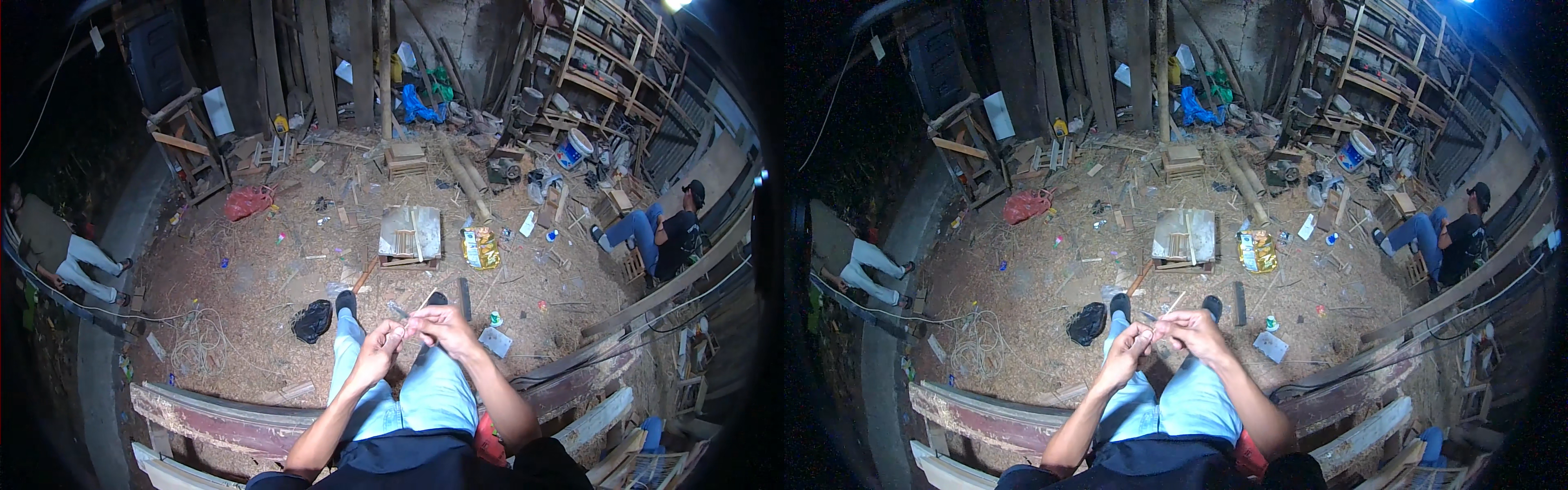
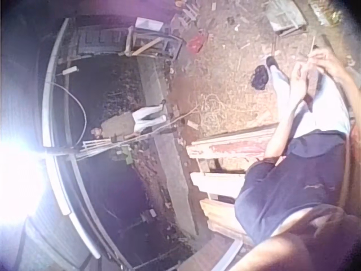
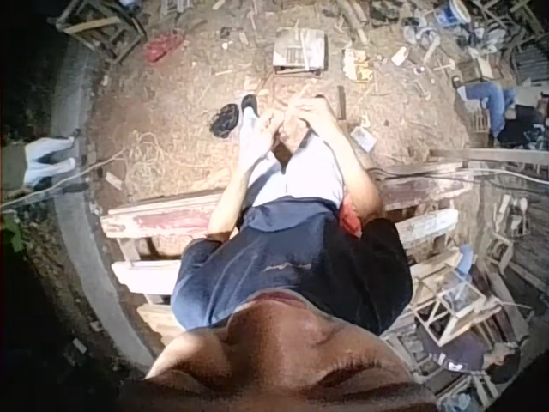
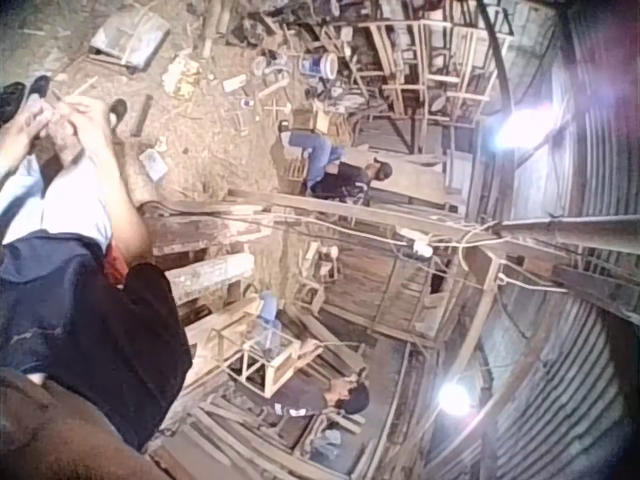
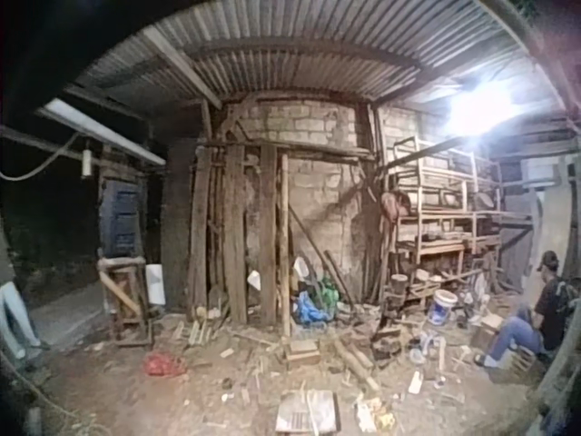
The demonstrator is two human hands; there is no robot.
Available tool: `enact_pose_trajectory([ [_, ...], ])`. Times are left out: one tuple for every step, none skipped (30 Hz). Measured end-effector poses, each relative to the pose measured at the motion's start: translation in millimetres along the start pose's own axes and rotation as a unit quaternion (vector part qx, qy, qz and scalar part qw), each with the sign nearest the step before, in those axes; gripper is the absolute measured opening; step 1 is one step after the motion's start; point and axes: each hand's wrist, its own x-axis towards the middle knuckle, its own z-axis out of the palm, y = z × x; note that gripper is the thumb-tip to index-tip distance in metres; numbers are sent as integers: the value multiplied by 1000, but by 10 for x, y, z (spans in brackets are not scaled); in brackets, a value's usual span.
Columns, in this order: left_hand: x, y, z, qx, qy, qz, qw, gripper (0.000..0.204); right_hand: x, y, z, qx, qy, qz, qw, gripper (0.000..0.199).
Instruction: The person assembles a small wooden structure by inserting thin wooden sticks into a pre-drilled base and securing a cross-member piece.
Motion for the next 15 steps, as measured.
enact_pose_trajectory([
  [-10, 8, -29, 14, -15, 0, 1000, 16, 28, -60, -48, -15, 12, -1, 1000, 23],
  [-19, 19, -38, 26, -15, 3, 1000, 16, 51, -121, -93, -32, 26, -1, 999, 21],
  [-30, 40, -44, 37, -15, 7, 999, 16, 55, -188, -90, -25, 19, 7, 999, 18],
  [-40, 50, -52, 49, -15, 10, 999, 16, 49, -200, -68, -27, 26, 7, 999, 17],
  [-34, 52, -45, 43, -17, 11, 999, 16, 43, -226, -58, -33, 35, 6, 999, 17],
  [-25, 52, -35, 37, -19, 13, 999, 16, 45, -247, -55, -38, 43, 5, 998, 16],
  [-16, 54, -29, 31, -22, 14, 999, 16, 65, -261, -80, -38, 78, -18, 996, 16],
  [-16, 39, -27, 37, -27, 22, 999, 16, 87, -270, -142, -37, 114, -40, 992, 16],
  [-21, 14, -33, 42, -33, 31, 998, 16, 111, -288, -214, -36, 150, -62, 986, 16],
  [-23, -12, -38, 48, -39, 39, 997, 16, 135, -329, -304, -18, 199, -89, 976, 16],
  [-22, -35, -65, 27, -34, 26, 999, 16, 133, -379, -377, -10, 210, -93, 973, 16],
  [-20, -61, -94, 5, -28, 14, 1000, 17, 119, -422, -436, -2, 221, -97, 970, 15],
  [-17, -67, -116, -16, -22, 1, 1000, 17, 74, -455, -457, -23, 196, -78, 977, 19],
  [-8, -65, -133, -18, -15, -8, 1000, 17, 41, -437, -384, -35, 162, -49, 985, 21],
  [10, -43, -113, -19, -11, -14, 1000, 17, -18, -407, -269, -47, 128, -24, 990, 22],
])
